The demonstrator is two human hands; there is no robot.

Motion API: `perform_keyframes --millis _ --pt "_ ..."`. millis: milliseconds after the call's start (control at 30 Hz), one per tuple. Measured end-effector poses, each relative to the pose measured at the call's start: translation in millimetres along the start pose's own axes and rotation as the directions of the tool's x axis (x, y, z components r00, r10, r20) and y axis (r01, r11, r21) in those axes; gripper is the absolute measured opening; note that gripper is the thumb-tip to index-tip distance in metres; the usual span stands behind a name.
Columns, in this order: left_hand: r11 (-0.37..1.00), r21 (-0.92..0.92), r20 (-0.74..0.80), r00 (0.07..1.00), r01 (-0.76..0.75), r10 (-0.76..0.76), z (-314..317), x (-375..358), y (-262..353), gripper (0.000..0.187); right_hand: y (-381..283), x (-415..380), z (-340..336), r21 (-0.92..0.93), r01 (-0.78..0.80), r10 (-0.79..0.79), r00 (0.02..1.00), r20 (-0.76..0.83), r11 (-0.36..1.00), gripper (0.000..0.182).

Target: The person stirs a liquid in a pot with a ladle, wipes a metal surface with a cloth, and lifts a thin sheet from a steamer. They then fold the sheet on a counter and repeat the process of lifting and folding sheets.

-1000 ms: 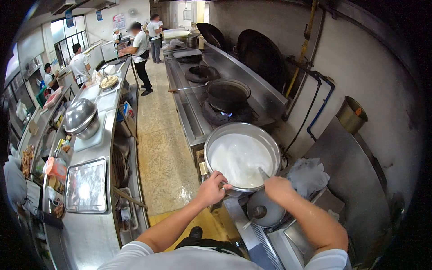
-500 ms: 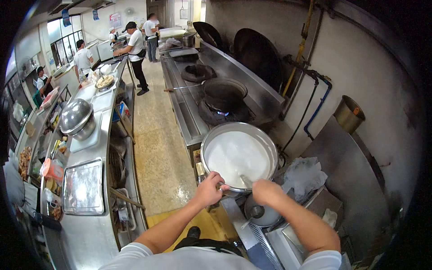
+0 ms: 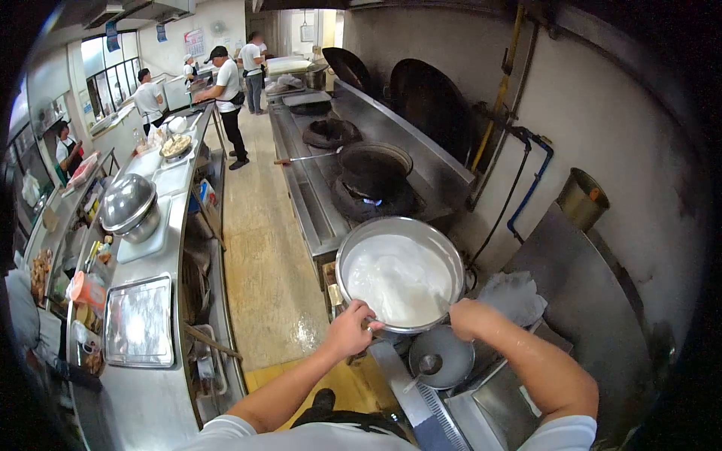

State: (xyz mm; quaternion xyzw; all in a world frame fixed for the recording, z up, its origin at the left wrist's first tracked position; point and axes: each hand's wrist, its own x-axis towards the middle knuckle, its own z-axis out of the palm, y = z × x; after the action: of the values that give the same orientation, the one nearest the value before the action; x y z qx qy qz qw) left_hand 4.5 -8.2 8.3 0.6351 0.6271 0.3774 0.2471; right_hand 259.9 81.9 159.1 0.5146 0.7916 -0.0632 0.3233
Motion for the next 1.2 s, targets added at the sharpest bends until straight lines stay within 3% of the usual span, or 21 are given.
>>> perform_keyframes --millis 67,200,233,333,433,567,667,733,767,867,967,1100,1200 --pt "1.000 0.006 0.007 1.000 0.006 -0.006 0 0 1 0.033 0 -6 -34 -0.046 0.008 0.000 0.985 0.175 0.999 0.020" --pt "1.000 0.006 0.011 1.000 -0.017 0.017 0 2 -1 0.034 -8 -9 -54 -0.011 0.100 -0.094 0.960 0.265 0.995 0.021" --pt "1.000 0.001 0.008 1.000 -0.029 0.029 1 2 -2 0.034 -12 -10 -41 0.031 0.082 -0.086 0.984 0.154 0.996 0.023" --pt "0.998 0.007 -0.033 0.998 -0.061 0.061 3 2 -4 0.030 -34 1 -6 -0.003 0.217 -0.216 0.974 0.067 0.976 0.022" --pt "0.999 0.012 -0.034 0.998 -0.049 0.049 3 2 -4 0.029 -54 7 44 0.030 0.206 -0.187 0.931 -0.313 0.978 0.029" --pt "1.000 0.008 0.005 1.000 -0.030 0.030 2 1 -3 0.031 -58 24 82 -0.131 0.002 -0.075 0.829 -0.554 0.991 0.028" --pt "1.000 0.012 0.017 1.000 -0.011 0.011 -2 0 0 0.032 -37 30 92 -0.114 -0.068 -0.001 0.856 -0.518 0.991 0.033" --pt "0.999 0.026 0.008 1.000 -0.028 0.028 0 1 -4 0.033 -11 38 94 -0.220 0.018 -0.118 0.884 -0.452 0.975 0.037" --pt "0.999 0.032 0.008 1.000 -0.026 0.026 0 1 -3 0.033 0 37 84 -0.107 0.086 -0.122 0.909 -0.398 0.990 0.030" --pt "0.999 0.015 -0.010 0.999 -0.034 0.034 3 0 -4 0.033 15 35 31 0.029 0.052 -0.052 0.999 -0.006 0.998 0.020" --pt "0.997 0.035 -0.020 0.998 -0.067 0.067 6 -1 -8 0.032 15 17 -28 0.072 0.036 -0.054 0.963 0.263 0.997 0.029" --pt "0.997 0.047 -0.014 0.998 -0.061 0.062 5 -1 -5 0.032 5 18 -30 0.096 0.167 -0.187 0.943 0.274 0.981 0.034" --pt "0.999 0.035 -0.003 0.999 -0.038 0.038 3 -1 -5 0.032 -22 14 -10 0.161 0.104 -0.136 0.970 0.201 0.981 0.032"
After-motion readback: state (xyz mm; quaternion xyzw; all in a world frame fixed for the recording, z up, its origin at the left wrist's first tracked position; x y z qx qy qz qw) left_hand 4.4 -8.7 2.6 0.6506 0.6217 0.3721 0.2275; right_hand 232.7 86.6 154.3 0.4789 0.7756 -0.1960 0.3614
